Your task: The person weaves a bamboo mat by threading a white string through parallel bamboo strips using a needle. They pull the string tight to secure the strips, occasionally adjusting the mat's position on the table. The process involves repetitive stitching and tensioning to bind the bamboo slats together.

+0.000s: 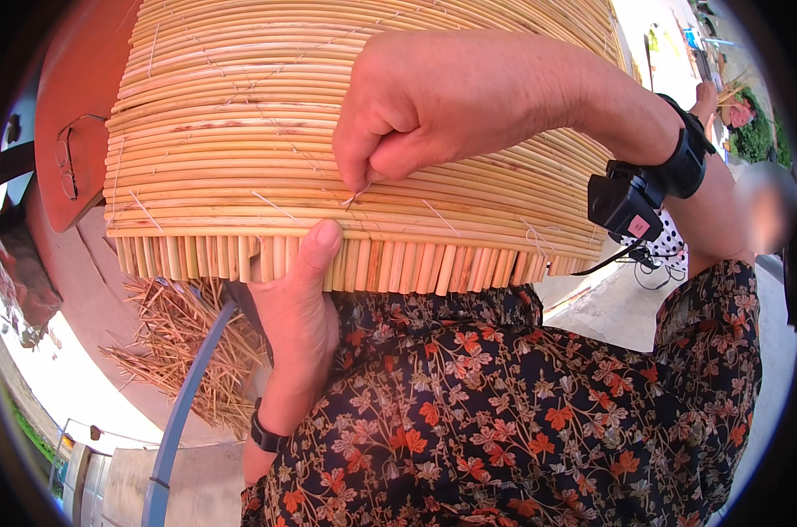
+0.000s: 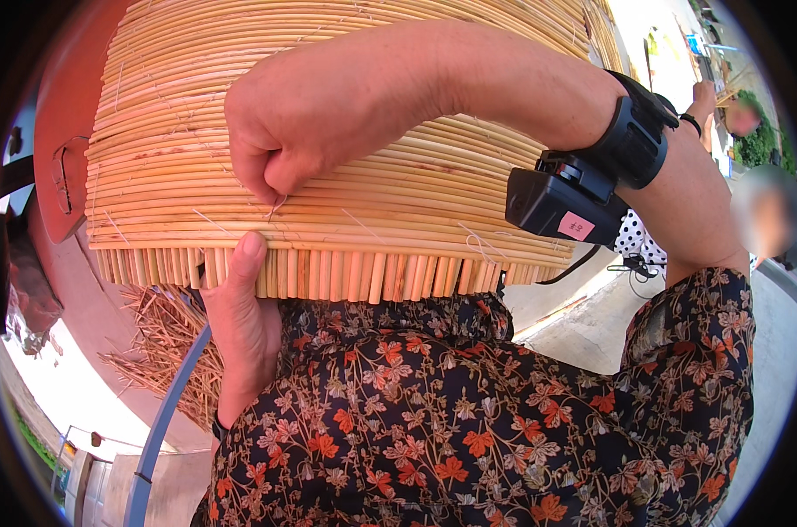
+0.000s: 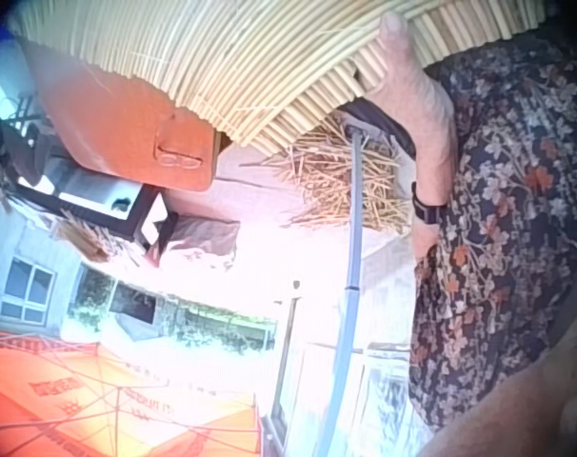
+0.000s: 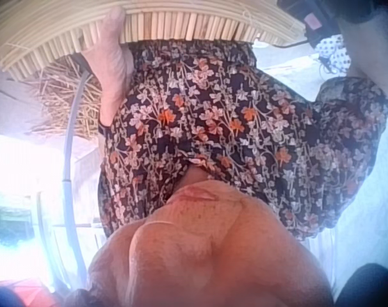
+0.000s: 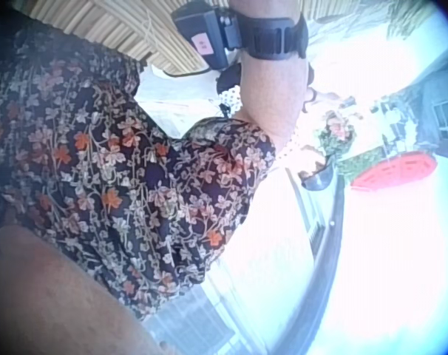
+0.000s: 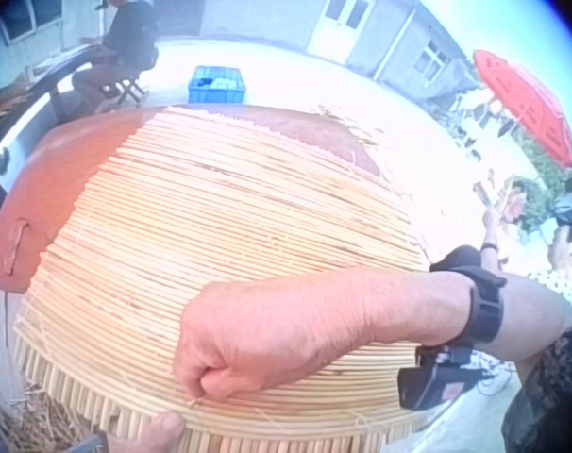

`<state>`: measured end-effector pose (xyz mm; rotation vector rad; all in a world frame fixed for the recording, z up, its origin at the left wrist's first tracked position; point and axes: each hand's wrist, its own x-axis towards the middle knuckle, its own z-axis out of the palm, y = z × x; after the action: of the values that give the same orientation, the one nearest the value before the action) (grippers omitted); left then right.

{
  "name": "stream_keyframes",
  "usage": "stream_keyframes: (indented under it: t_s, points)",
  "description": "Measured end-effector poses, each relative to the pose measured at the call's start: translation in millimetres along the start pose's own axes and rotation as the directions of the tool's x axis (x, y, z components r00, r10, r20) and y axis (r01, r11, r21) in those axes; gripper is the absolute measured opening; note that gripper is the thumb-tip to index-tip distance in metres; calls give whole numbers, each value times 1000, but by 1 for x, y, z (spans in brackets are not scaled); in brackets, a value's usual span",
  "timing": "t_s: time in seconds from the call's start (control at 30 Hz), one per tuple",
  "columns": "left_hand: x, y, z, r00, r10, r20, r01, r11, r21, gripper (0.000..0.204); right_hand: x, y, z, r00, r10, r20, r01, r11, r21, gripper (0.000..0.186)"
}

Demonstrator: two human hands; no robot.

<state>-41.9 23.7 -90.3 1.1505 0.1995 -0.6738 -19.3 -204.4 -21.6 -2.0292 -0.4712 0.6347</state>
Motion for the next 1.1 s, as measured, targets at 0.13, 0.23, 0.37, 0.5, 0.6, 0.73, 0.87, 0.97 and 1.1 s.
stream_keyframes:
  t_s: [0.13, 0.23, 0.37, 0.5, 0.6, 0.73, 0.87, 0.97, 1.1]
  points:
    - [0, 1, 0, 1000, -11, -11, 12, 1000, 3, 67, 4, -1, -5, 995, 9, 95, 9, 981, -192, 12]
    - [-1, 0, 0, 1000, -15, -19, 15, 1000, 0, 67, 2, 2, -2, 997, -77, 15, 78, 993, -84, 11]
    - [-1, 0, 0, 1000, -8, -20, 8, 1000, -6, 68, 4, -6, -5, 996, 43, 78, -40, 998, -48, 11]
    - [-3, 0, 0, 1000, -21, -17, 21, 1000, -10, 68, 4, -9, -6, 992, 65, 110, -57, 995, -77, 12]
    - [-3, -1, 0, 1000, -14, -23, 13, 1000, -3, 68, 4, -6, -5, 995, 48, 90, -41, 997, -70, 13]
    - [-2, -1, -1, 1000, -19, -17, 19, 1000, -9, 68, 3, -3, -3, 997, 35, 66, -33, 999, -30, 13]
    - [-2, -3, -3, 999, -36, -19, 36, 999, -5, 68, 4, -1, -2, 997, 29, 66, -28, 999, -24, 12]
    - [-3, 0, -1, 999, -50, -6, 50, 999, -10, 68, 5, -5, -4, 995, 19, 98, -12, 997, -74, 10]
    - [-4, 1, 0, 999, -31, -29, 31, 999, -17, 70, 13, -15, -9, 985, 46, 166, 1, 962, -274, 11]
